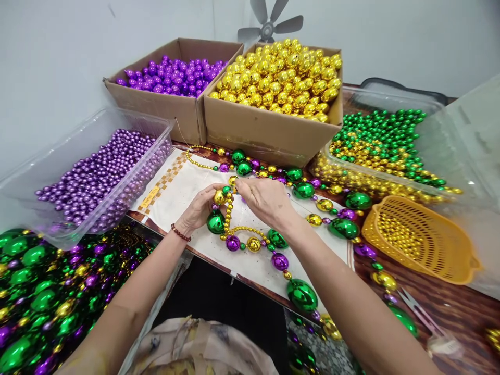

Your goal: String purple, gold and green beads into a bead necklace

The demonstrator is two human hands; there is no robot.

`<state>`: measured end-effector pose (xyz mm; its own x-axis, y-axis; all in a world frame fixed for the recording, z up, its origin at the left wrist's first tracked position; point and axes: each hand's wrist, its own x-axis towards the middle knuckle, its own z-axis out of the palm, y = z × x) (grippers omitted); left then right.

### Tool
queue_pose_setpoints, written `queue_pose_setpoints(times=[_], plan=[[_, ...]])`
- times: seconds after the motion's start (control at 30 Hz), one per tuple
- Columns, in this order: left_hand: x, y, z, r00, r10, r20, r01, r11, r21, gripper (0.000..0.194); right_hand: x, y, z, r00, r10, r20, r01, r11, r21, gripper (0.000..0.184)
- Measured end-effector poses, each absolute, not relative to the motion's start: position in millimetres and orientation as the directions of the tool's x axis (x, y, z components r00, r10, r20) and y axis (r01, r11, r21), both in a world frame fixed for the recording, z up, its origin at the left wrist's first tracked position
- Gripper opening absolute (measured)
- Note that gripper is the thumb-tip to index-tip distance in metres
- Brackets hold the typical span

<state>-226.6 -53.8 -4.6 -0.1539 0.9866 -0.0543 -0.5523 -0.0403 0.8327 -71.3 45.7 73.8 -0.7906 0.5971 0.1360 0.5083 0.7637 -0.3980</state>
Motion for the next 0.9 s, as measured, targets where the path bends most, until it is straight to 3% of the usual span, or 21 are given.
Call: queue_pose_setpoints(times=[0.4, 0.53, 0.67, 0.77, 0.83, 0.9], plan=[[-228, -54, -8, -0.145, 0.988, -0.044, -0.531, -0.041, 0.846, 0.046, -71, 47, 74, -0.776, 0.618, 0.126, 0.519, 0.738, -0.431, 0.05], [-231, -55, -6, -0.143, 0.989, -0.045, -0.503, -0.033, 0.864, 0.047, -55, 55, 65, -0.736, 0.665, 0.126, 0.509, 0.667, -0.544, 0.05], [-235, -58, -3, -0.19, 0.982, -0.008, -0.441, -0.078, 0.894, 0.038, 7, 72, 44, -0.533, 0.829, 0.169, 0.45, 0.448, -0.772, 0.031], [-234, -59, 2, -0.22, 0.975, 0.009, -0.387, -0.096, 0.917, 0.032, 83, 78, 27, -0.284, 0.951, 0.12, 0.434, 0.24, -0.868, 0.026], [-229, -59, 6, -0.217, 0.976, 0.026, -0.359, -0.104, 0.928, 0.031, 133, 74, 17, -0.114, 0.984, 0.139, 0.524, 0.178, -0.833, 0.03], [-223, -59, 11, -0.217, 0.975, 0.052, -0.331, -0.124, 0.936, 0.03, 169, 66, 7, -0.057, 0.988, 0.14, 0.661, 0.143, -0.737, 0.036]])
